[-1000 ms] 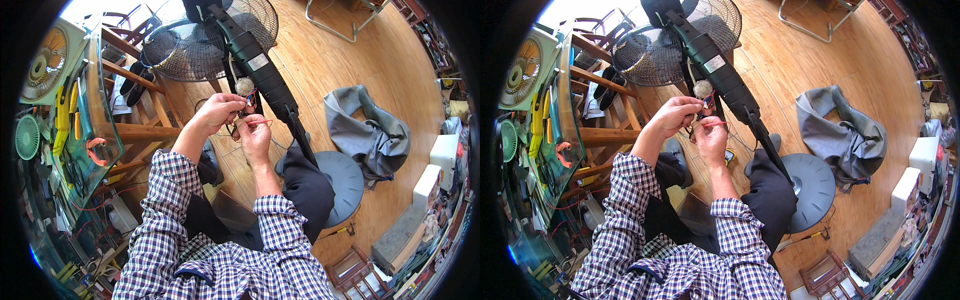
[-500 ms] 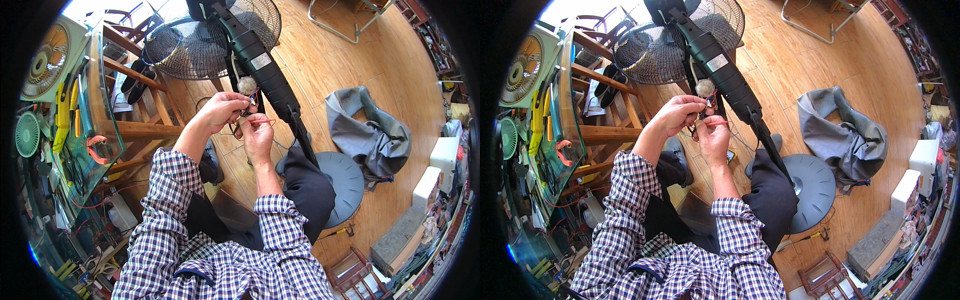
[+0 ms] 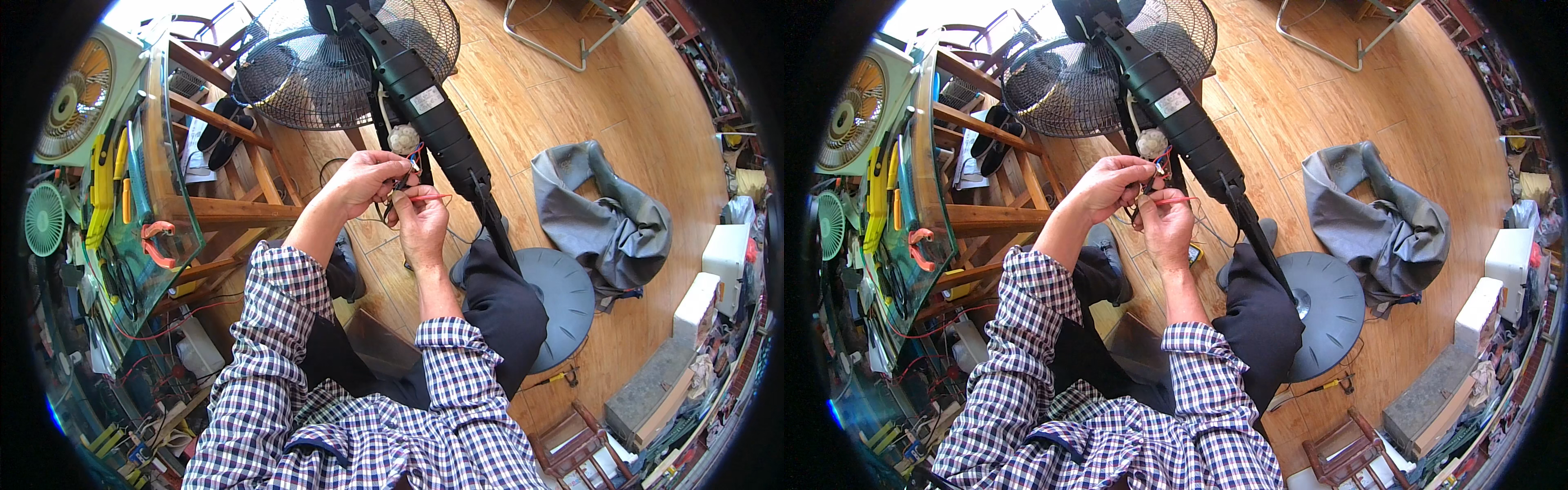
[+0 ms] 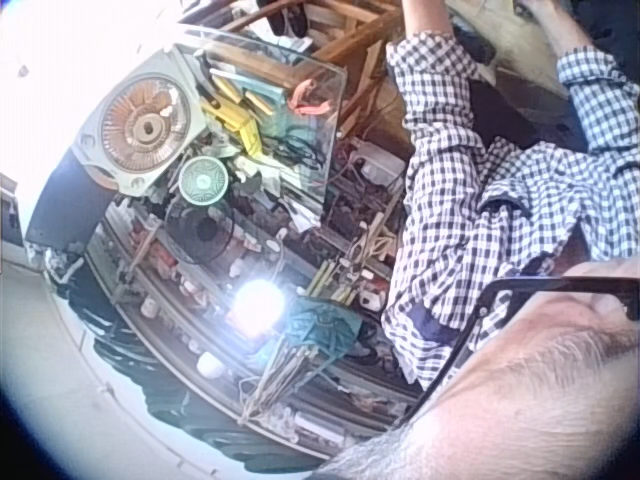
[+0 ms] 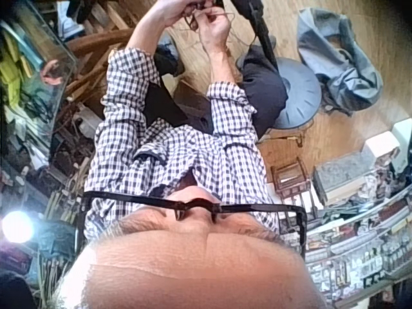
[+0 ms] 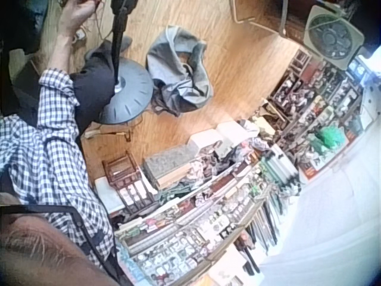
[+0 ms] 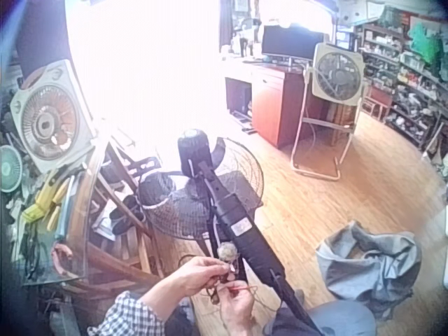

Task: The person repairs a standing fan by stripping and connecting wires, using a multimeter to test continuity, and then testing the fan operation.

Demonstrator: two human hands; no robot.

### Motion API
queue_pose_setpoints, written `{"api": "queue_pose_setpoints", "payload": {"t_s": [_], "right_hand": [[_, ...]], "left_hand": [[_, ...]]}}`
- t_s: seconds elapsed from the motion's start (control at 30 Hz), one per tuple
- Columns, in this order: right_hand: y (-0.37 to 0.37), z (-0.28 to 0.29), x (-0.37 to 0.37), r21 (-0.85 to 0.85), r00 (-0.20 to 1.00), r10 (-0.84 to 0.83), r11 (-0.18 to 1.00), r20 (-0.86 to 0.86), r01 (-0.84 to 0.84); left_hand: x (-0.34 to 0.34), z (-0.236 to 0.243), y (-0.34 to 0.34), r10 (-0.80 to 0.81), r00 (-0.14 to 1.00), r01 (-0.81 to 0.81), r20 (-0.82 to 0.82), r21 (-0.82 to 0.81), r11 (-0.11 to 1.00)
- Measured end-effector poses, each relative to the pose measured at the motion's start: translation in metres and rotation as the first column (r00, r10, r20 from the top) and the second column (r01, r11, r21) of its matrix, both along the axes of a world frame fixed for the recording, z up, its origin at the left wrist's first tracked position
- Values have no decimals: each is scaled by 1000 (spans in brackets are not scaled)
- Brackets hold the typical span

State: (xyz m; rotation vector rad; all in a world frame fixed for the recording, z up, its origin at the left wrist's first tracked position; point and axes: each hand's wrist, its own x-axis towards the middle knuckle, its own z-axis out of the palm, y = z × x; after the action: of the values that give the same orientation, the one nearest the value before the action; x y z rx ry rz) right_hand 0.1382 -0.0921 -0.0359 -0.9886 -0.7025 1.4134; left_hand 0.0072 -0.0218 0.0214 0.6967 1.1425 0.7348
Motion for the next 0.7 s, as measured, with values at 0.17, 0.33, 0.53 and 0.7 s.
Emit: {"api": "queue_pose_setpoints", "payload": {"t_s": [0.17,0.33,0.53,0.7], "right_hand": [[1,0,-1,-6,1000,-3,1000,10,4],[1,-1,-2,10,1000,-3,1000,-29,4],[0,-1,1,-3,999,10,1000,-44,-10],[4,-7,18,-10,995,-99,995,6,99]], "left_hand": [[1,3,0,-13,999,14,-36,26,1000],[3,2,-1,-8,997,12,-79,50,999],[0,1,2,33,995,-26,-89,81,996],[-6,-3,4,31,993,-21,-110,91,996]]}}
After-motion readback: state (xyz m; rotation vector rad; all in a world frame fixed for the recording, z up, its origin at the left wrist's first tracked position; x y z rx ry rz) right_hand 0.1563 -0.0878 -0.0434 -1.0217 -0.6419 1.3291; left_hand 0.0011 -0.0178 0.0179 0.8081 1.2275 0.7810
